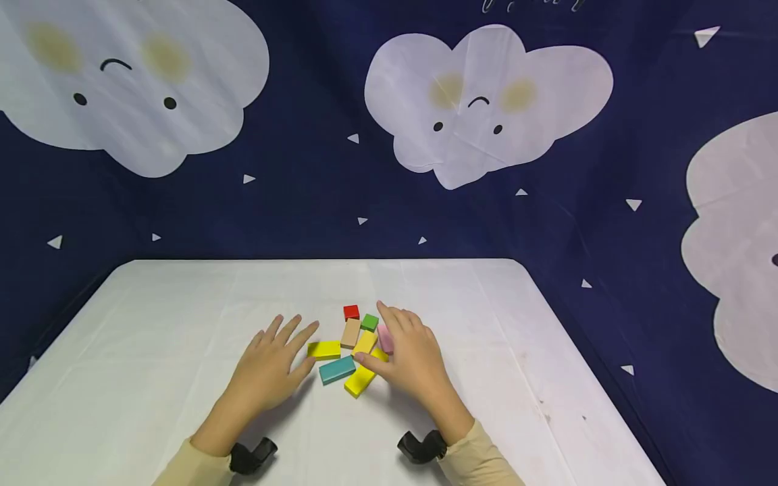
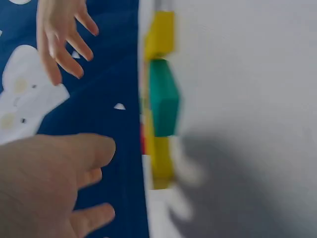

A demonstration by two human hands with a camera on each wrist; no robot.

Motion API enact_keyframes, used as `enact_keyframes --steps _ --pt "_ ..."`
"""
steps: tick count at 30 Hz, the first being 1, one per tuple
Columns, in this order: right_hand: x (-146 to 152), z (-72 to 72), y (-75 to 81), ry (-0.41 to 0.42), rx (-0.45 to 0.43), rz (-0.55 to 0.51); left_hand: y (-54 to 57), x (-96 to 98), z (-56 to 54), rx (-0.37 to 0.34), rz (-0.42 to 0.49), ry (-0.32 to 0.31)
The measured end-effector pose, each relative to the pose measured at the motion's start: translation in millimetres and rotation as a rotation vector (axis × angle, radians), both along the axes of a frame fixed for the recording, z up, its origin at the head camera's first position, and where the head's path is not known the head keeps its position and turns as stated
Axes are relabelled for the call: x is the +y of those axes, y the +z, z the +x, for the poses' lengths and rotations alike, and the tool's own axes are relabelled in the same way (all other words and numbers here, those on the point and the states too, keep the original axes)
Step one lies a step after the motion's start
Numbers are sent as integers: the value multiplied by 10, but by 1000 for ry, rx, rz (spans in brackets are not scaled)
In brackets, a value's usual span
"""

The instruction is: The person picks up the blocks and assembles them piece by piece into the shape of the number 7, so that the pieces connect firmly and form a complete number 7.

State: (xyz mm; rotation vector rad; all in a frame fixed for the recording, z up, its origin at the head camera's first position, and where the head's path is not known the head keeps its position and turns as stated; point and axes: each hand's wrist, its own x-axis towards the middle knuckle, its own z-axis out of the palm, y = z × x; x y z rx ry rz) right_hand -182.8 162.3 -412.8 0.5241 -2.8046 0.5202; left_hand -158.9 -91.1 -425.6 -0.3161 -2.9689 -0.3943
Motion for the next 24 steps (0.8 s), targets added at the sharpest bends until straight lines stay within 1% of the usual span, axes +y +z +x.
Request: enact_keyframes --steps 2,5,7,9,14,17,24 --pt "0 5 -55 11 -12 8 -78 -21 -39 -18 31 -34" --pt "-2 14 -146 38 -21 19 -188 -52 -101 -55 122 -79" --pt "-1 23 -210 59 -25 20 -245 -72 -142 -73 182 -102" --pt "3 35 -272 76 -30 16 -282 -85 -177 -86 216 -121" --pt "6 62 -409 81 -36 30 -330 -97 -225 -96 217 -155" --pt "0 85 -468 79 -28 29 -350 -98 -230 -84 204 -172" --pt "-30 128 -541 97 16 26 -369 -108 -214 -45 180 -169"
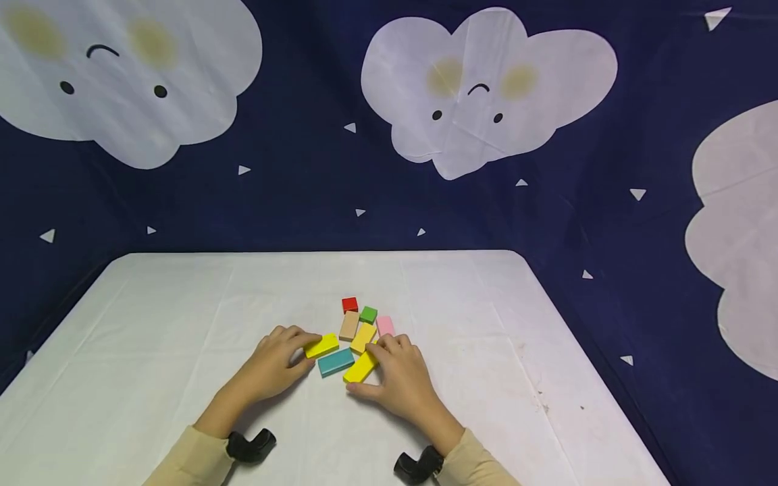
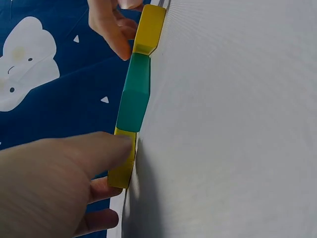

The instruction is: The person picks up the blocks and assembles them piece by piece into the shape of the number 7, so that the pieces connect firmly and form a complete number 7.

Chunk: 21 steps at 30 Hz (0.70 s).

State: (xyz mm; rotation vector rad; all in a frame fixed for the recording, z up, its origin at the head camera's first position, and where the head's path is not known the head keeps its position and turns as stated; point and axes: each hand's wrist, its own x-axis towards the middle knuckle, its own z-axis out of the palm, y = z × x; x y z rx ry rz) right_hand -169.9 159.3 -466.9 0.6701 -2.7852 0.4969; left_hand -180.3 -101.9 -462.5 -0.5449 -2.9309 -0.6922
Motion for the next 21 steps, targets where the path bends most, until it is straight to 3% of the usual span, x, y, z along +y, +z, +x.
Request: enact_keyframes --steps 14,17,21 --pt "-50 -229 13 -42 -39 -42 39 -24 -9 -14 -23 26" --pt "-50 -304 31 -67 -45 -52 47 -16 -13 -38 -3 29" --pt "-40 -376 49 -86 -78 -45 58 -8 -22 -120 32 26"
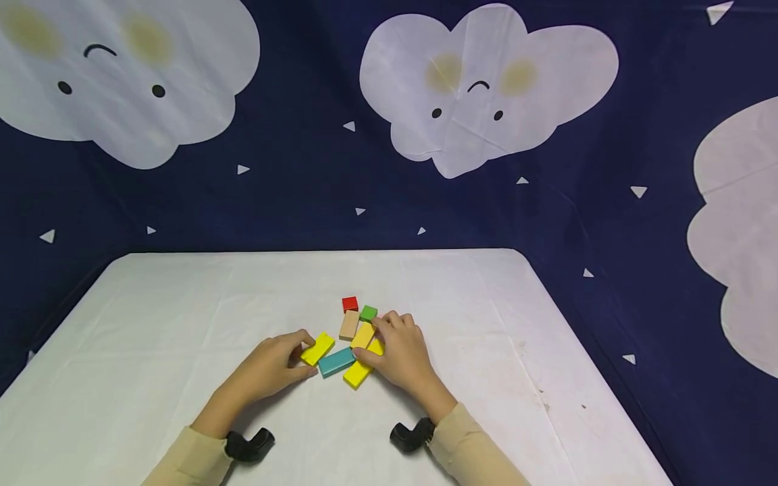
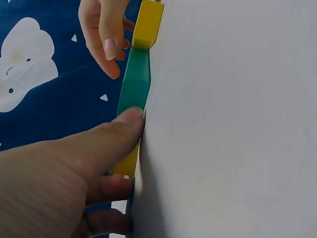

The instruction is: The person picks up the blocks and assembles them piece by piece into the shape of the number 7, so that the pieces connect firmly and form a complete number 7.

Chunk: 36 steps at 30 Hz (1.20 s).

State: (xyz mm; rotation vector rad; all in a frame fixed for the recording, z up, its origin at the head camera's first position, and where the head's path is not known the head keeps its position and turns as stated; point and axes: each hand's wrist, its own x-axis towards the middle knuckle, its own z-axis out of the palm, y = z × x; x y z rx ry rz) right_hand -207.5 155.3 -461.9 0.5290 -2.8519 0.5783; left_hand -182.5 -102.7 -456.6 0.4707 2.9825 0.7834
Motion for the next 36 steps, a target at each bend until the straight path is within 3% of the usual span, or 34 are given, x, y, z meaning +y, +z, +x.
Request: enact_keyframes --steps 7,11,16,28,36 --pt "-14 -120 22 -9 -53 34 70 -28 -103 -174 31 -49" --pt "-32 -169 30 -10 -81 59 97 -39 -181 -232 27 -68" --pt "-64 -232 58 39 -91 60 87 -53 -216 -236 48 -60" --pt "-72 -329 80 123 -169 18 -12 -160 -146 -226 195 -78" --pt "68 -318 148 125 -84 -40 -122 -205 -80 -172 258 -38"
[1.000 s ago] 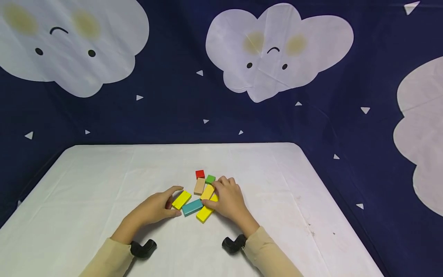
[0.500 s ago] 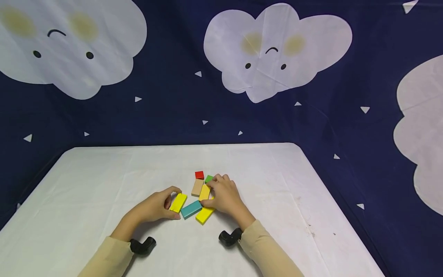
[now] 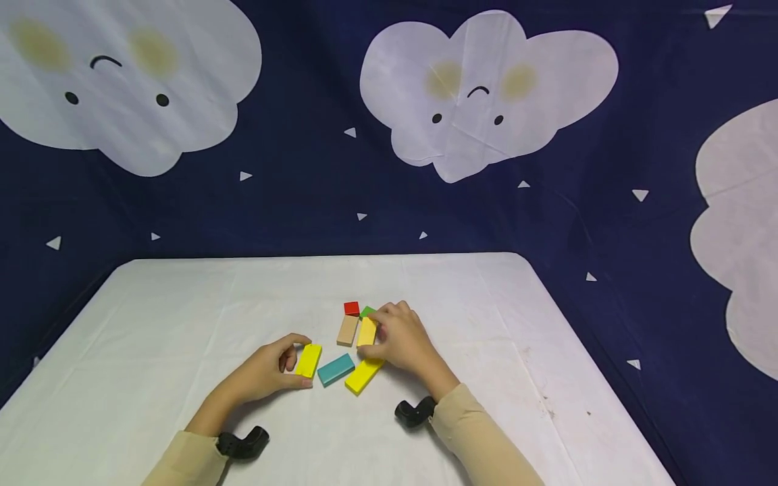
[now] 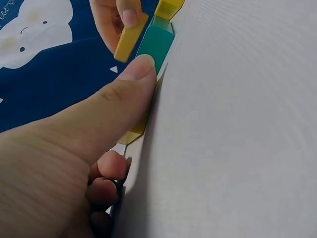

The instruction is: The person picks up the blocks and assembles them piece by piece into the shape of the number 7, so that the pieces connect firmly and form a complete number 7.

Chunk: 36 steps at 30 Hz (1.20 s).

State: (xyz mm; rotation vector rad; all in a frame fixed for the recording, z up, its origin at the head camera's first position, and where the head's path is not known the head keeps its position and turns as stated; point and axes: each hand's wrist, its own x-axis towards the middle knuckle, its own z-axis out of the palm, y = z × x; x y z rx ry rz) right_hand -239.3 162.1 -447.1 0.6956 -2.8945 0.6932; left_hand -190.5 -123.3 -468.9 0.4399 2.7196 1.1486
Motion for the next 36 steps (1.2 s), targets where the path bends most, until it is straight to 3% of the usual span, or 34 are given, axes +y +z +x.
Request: enact_keyframes --steps 9,14,20,36 --pt "388 272 64 60 107 38 -23 -10 1 4 36 17" --pt "603 494 -36 78 177 35 -13 -10 9 2 35 14" --pt "757 729 -180 44 199 19 -21 -16 3 6 32 12" --pt "770 1004 -374 -20 205 -24 -33 9 1 7 41 19"
